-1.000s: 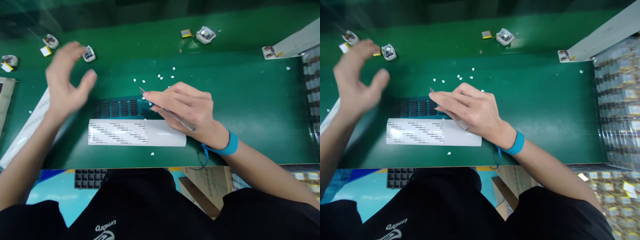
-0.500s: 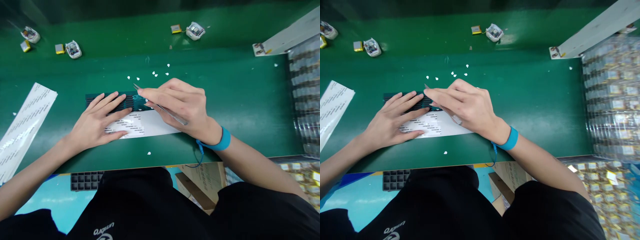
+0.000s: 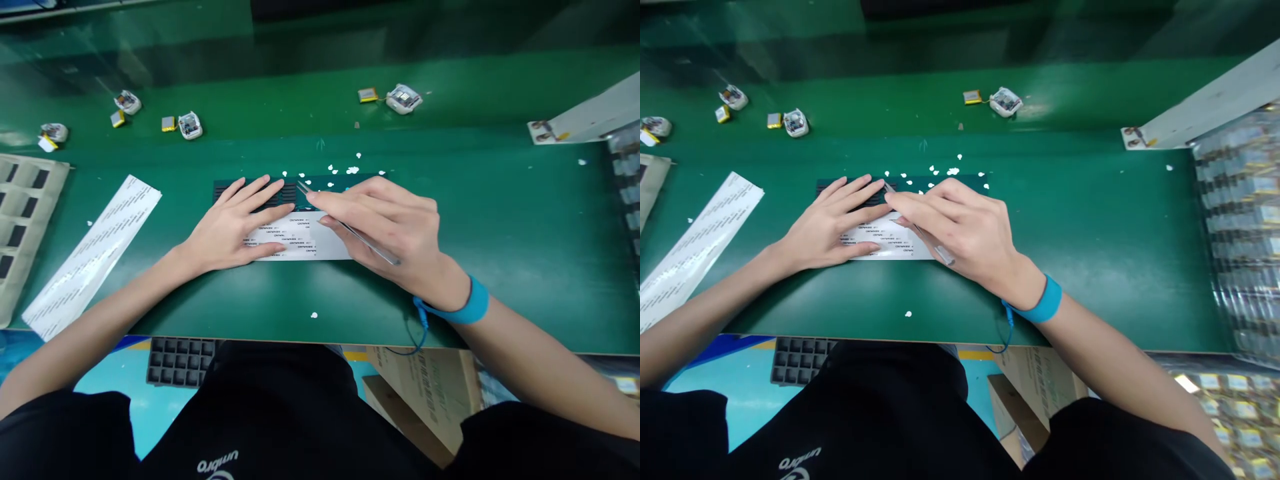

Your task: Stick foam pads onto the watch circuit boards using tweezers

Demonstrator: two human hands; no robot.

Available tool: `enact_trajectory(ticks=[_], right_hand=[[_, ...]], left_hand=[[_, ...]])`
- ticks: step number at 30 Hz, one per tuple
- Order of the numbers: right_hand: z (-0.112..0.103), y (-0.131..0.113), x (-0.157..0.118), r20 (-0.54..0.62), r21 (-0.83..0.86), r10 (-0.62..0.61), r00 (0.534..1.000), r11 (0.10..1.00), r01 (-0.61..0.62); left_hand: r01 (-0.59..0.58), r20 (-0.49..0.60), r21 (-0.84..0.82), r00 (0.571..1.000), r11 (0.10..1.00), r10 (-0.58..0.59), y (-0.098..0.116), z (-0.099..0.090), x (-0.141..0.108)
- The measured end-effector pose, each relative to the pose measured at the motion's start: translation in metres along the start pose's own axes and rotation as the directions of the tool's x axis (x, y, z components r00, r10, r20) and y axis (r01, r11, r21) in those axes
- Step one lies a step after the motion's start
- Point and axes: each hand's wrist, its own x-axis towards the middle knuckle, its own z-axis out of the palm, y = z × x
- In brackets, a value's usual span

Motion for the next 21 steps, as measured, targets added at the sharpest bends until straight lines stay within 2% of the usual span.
enact_trajectory(ticks=[3,4,6,8,9,10,12,14,16,19,20,21], right_hand=[[0.0,0.0,0.0,-0.046,0.001,-0.033,0.998,0.999,0.033],[0.0,0.0,0.001,-0.059,0.001,-0.048,0.997,0.999,0.048],[-0.002,-0.001,0.002,-0.047,-0.001,-0.066,0.997,0.998,0.066],[-0.003,-0.002,0.003,-0.006,-0.014,-0.061,0.998,0.998,0.061],[-0.004,-0.003,0.003,0.007,-0.021,-0.058,0.998,0.998,0.058],[-0.004,-0.004,0.003,0.015,-0.027,-0.053,0.998,0.998,0.053],[-0.003,-0.006,0.004,0.018,-0.02,-0.033,0.999,0.999,0.033],[0.0,-0.008,0.004,0.025,0.028,0.007,1.0,1.0,-0.008],[0.002,-0.009,0.004,0.022,0.091,0.026,0.999,0.995,-0.027],[0.004,-0.011,0.004,-0.03,0.14,-0.017,0.999,0.99,0.021],[0.004,-0.013,0.004,-0.05,0.139,-0.014,0.999,0.99,0.021],[0.003,-0.015,0.004,-0.065,0.138,0.011,0.998,0.99,-0.001]], left_hand=[[0.034,-0.178,-0.023,0.983,0.999,-0.037,-0.033,-0.011,0.004],[0.059,-0.267,-0.021,0.962,0.998,-0.063,-0.051,-0.016,0.005],[0.232,-0.413,-0.016,0.884,0.973,-0.218,-0.094,-0.027,0.009],[0.442,-0.392,-0.021,0.822,0.897,-0.414,-0.134,-0.036,0.013],[0.536,-0.392,-0.023,0.771,0.844,-0.501,-0.15,-0.039,0.015],[0.586,-0.381,-0.026,0.743,0.81,-0.55,-0.161,-0.042,0.017],[0.639,-0.387,-0.035,0.7,0.768,-0.6,-0.17,-0.047,0.019],[0.641,-0.405,-0.039,0.692,0.767,-0.598,-0.162,-0.053,0.019],[0.625,-0.428,-0.039,0.694,0.779,-0.579,-0.141,-0.057,0.02],[0.554,-0.422,-0.101,0.728,0.826,-0.54,-0.087,-0.051,0.023],[0.503,-0.389,-0.166,0.757,0.849,-0.525,-0.063,-0.046,0.025],[0.367,-0.378,-0.402,0.768,0.839,-0.517,-0.038,-0.039,0.026]])
